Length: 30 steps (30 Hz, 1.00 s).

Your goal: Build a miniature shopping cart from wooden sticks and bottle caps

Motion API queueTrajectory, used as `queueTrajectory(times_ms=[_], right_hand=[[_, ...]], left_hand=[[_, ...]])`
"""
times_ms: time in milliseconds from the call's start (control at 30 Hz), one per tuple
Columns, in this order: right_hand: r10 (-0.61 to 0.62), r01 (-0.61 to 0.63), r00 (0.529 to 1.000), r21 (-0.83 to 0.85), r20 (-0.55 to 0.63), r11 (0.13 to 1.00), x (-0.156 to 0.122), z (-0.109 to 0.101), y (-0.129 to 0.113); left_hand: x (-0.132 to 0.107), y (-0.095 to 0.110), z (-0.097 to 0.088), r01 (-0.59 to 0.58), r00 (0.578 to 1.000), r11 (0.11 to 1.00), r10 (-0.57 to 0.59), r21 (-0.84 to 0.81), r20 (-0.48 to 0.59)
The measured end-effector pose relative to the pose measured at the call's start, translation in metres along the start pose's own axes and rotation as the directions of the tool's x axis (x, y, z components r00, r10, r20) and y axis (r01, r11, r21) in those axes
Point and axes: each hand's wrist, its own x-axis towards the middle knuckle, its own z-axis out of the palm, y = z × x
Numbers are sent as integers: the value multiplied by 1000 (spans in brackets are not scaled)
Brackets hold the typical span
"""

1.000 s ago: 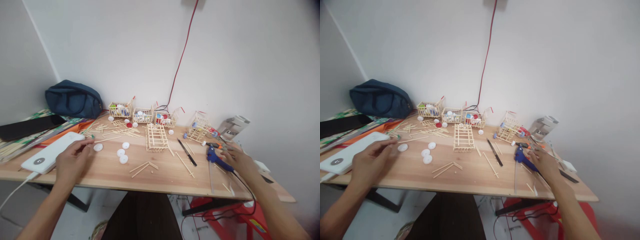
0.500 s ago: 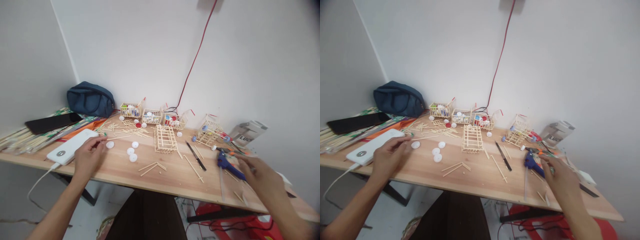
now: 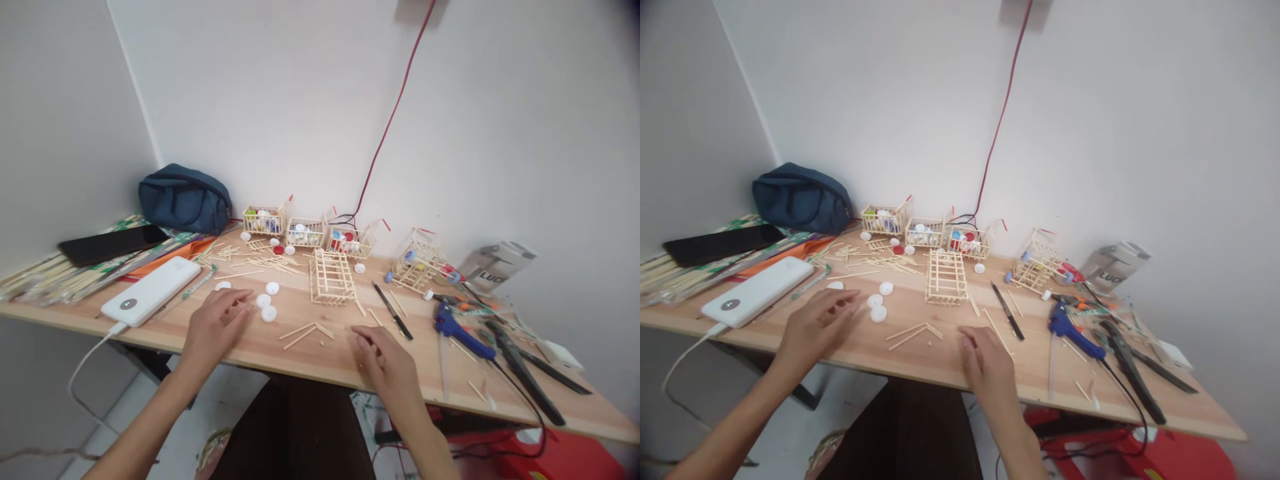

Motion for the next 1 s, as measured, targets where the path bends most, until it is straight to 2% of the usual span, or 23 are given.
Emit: queueTrajectory(times_ms=[167, 300, 400, 533, 700, 867, 1000], right_hand=[[-20, 23, 999, 104, -29, 994, 11, 24, -13], [4, 7, 996, 124, -85, 992, 12, 29, -13], [39, -31, 995, 99, -88, 995, 3, 20, -5], [183, -193, 977, -94, -111, 977, -6, -7, 20], [306, -318, 948, -239, -85, 918, 6, -34, 49], [402, -383, 916, -326, -12, 864, 23, -30, 46], [470, -446, 882, -310, 6, 840, 31, -24, 42]], left_hand=[[-11, 14, 21, 3, 998, 996, -8, 90, 61], [-14, 18, 25, 5, 999, 997, -8, 83, 37], [-19, 19, 20, 27, 1000, 997, -28, 77, 4], [-26, 20, 16, 105, 994, 991, -102, 78, -49], [-24, 20, 20, 132, 991, 986, -128, 103, -37], [-19, 22, 19, 192, 981, 974, -195, 119, 17], [-18, 24, 18, 177, 982, 970, -184, 164, 29]])
